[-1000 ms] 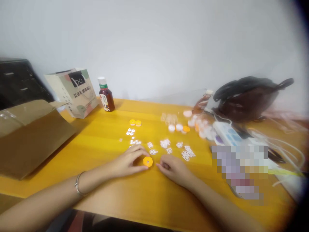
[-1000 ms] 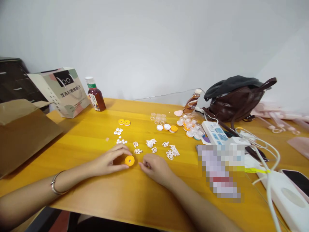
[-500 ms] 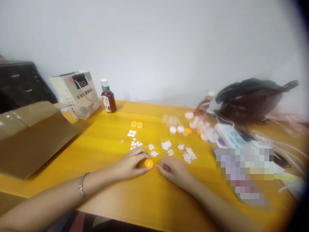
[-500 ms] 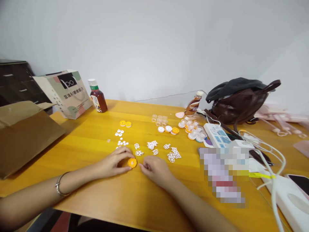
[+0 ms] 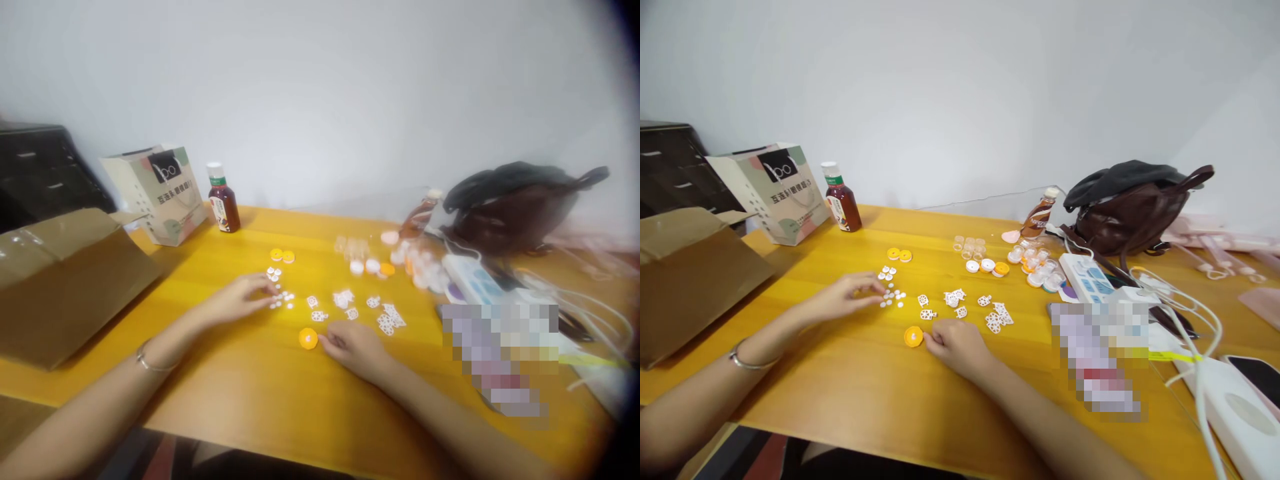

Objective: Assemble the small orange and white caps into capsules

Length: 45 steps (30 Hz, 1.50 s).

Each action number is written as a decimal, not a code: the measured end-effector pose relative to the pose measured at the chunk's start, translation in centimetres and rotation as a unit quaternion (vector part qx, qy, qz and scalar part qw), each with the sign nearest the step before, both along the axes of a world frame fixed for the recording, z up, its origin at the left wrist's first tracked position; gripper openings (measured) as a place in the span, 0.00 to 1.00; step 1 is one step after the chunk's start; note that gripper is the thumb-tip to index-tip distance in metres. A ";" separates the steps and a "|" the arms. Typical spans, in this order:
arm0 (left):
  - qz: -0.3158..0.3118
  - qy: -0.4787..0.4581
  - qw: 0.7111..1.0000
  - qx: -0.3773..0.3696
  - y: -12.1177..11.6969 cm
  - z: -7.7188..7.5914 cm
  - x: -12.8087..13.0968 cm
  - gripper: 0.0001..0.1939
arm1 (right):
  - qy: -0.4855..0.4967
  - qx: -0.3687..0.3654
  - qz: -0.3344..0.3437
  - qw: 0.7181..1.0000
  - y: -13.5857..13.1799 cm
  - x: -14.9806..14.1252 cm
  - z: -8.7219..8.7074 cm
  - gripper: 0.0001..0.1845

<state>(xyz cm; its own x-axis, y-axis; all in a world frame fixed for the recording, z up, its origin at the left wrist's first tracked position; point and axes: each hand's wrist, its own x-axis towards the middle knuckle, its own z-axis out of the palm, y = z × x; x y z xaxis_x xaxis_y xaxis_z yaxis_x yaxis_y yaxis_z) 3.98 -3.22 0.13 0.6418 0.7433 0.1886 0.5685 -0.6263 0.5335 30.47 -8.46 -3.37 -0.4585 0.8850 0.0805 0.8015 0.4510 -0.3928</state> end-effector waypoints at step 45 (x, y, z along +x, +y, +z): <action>0.018 -0.134 0.987 -0.087 -4.7 -3.0 5.9 0.08 | 0.372 -0.163 -0.077 0.911 -1.4 -2.7 0.4 0.06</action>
<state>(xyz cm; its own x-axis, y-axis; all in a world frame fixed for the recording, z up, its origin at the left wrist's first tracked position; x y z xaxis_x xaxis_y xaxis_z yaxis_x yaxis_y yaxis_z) 9.91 -7.89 -2.84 0.5580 0.8013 0.2157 0.4123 -0.4933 0.7659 27.77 -9.90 -2.97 -0.2529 0.9667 0.0386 0.3033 0.1171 -0.9457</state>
